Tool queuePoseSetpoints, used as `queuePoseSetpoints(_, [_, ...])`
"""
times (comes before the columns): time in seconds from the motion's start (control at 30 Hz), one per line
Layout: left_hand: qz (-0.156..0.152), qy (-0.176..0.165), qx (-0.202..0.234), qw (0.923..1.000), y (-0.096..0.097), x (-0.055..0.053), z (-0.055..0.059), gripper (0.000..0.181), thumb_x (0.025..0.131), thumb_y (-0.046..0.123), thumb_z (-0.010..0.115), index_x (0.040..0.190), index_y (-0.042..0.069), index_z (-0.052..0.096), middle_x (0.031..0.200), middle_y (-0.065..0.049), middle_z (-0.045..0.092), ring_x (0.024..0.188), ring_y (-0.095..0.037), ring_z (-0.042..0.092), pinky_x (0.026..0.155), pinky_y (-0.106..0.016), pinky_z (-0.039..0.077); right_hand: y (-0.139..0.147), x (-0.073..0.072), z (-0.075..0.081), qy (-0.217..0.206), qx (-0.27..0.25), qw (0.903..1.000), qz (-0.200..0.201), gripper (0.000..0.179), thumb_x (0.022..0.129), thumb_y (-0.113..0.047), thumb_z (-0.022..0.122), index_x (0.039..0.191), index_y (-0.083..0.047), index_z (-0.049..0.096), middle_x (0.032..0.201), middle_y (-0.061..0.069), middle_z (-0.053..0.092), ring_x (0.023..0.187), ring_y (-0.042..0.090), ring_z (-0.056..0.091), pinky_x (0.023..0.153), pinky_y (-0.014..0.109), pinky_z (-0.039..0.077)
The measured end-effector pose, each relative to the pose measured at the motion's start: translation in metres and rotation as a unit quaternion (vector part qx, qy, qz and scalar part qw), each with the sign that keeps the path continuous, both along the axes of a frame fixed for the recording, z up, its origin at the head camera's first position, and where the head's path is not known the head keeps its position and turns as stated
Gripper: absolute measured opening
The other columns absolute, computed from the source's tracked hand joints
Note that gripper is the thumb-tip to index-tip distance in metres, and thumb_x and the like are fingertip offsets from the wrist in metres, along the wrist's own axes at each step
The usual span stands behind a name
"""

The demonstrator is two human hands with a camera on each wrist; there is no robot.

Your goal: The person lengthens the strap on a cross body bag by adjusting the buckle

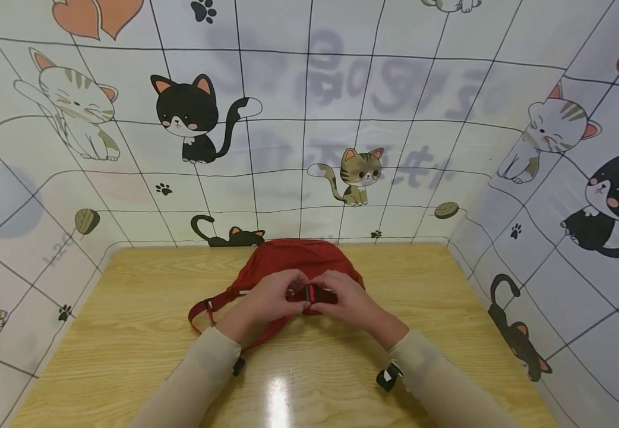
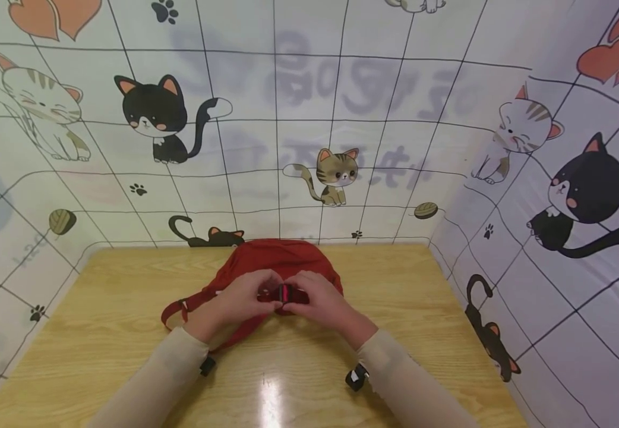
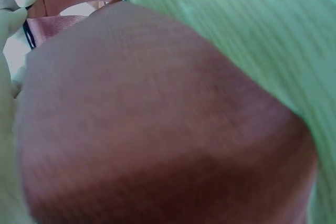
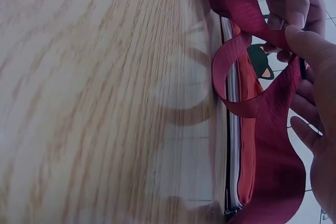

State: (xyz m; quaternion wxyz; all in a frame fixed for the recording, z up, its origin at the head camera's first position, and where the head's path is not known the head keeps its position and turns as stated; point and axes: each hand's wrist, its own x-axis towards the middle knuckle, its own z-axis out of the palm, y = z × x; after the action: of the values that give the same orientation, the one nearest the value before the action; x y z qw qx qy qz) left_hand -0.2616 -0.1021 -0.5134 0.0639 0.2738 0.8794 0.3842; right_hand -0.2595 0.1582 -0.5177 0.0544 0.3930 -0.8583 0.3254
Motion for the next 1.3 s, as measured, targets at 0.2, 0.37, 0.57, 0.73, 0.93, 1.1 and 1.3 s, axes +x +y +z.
queuePoseSetpoints(0.2, [-0.023,-0.034,0.008,0.9991,-0.006,0.004,0.0,0.041,0.101,0.027,0.084,0.137,0.023,0.064,0.128,0.006,0.072,0.121,-0.015,0.067,0.107,-0.044,0.055,0.001,0.001,0.0,-0.022,-0.003,0.9997,-0.012,0.047,0.095,-0.028,0.092,0.136,-0.018,0.07,0.123,-0.008,0.068,0.116,0.016,0.063,0.1,0.04,0.055])
queuePoseSetpoints(0.37, [-0.03,-0.062,0.031,0.9971,-0.014,0.009,-0.006,0.034,0.107,0.019,0.076,0.139,0.023,0.063,0.124,0.006,0.071,0.118,-0.015,0.067,0.105,-0.044,0.055,0.002,0.002,0.0,-0.02,-0.012,0.9996,-0.013,0.05,0.094,-0.026,0.093,0.137,-0.017,0.069,0.126,-0.007,0.067,0.118,0.013,0.061,0.101,0.039,0.056])
queuePoseSetpoints(0.57, [-0.02,-0.051,0.042,0.9976,-0.022,0.012,-0.012,0.026,0.11,0.015,0.071,0.133,0.025,0.066,0.124,0.007,0.072,0.119,-0.013,0.068,0.107,-0.045,0.055,0.005,0.004,0.002,-0.003,-0.018,0.9998,-0.009,0.05,0.092,-0.026,0.094,0.136,-0.016,0.07,0.125,-0.004,0.068,0.116,0.013,0.061,0.099,0.04,0.056])
queuePoseSetpoints(0.73, [-0.023,-0.049,0.05,0.9972,-0.025,0.012,-0.012,0.02,0.11,0.018,0.072,0.127,0.027,0.069,0.111,0.01,0.074,0.106,-0.012,0.068,0.098,-0.04,0.055,0.006,0.005,0.003,-0.004,-0.012,0.9999,-0.008,0.051,0.092,-0.025,0.095,0.136,-0.015,0.07,0.126,-0.003,0.069,0.117,0.013,0.06,0.1,0.04,0.056])
queuePoseSetpoints(0.93, [-0.029,-0.042,0.057,0.9971,-0.024,0.01,-0.009,0.014,0.11,0.018,0.071,0.121,0.026,0.07,0.104,0.012,0.072,0.099,-0.012,0.065,0.092,-0.034,0.053,0.007,0.004,0.001,-0.009,-0.01,0.9999,-0.006,0.052,0.091,-0.025,0.095,0.135,-0.016,0.07,0.125,-0.003,0.069,0.117,0.013,0.06,0.101,0.04,0.055])
queuePoseSetpoints(1.1, [-0.031,-0.028,0.056,0.9976,-0.021,0.008,-0.007,0.012,0.11,0.014,0.071,0.117,0.024,0.071,0.1,0.012,0.07,0.095,-0.012,0.063,0.087,-0.033,0.053,0.008,0.002,0.0,0.007,-0.018,0.9998,0.005,0.052,0.091,-0.025,0.096,0.135,-0.016,0.07,0.125,-0.005,0.069,0.117,0.013,0.061,0.1,0.039,0.056])
queuePoseSetpoints(1.3, [-0.034,-0.017,0.053,0.9979,-0.016,0.006,-0.008,0.01,0.109,0.015,0.072,0.115,0.023,0.072,0.099,0.013,0.069,0.093,-0.01,0.062,0.085,-0.031,0.052,0.008,0.002,-0.001,0.018,-0.012,0.9997,0.008,0.053,0.09,-0.024,0.096,0.135,-0.018,0.069,0.123,-0.008,0.068,0.116,0.013,0.061,0.099,0.037,0.055])
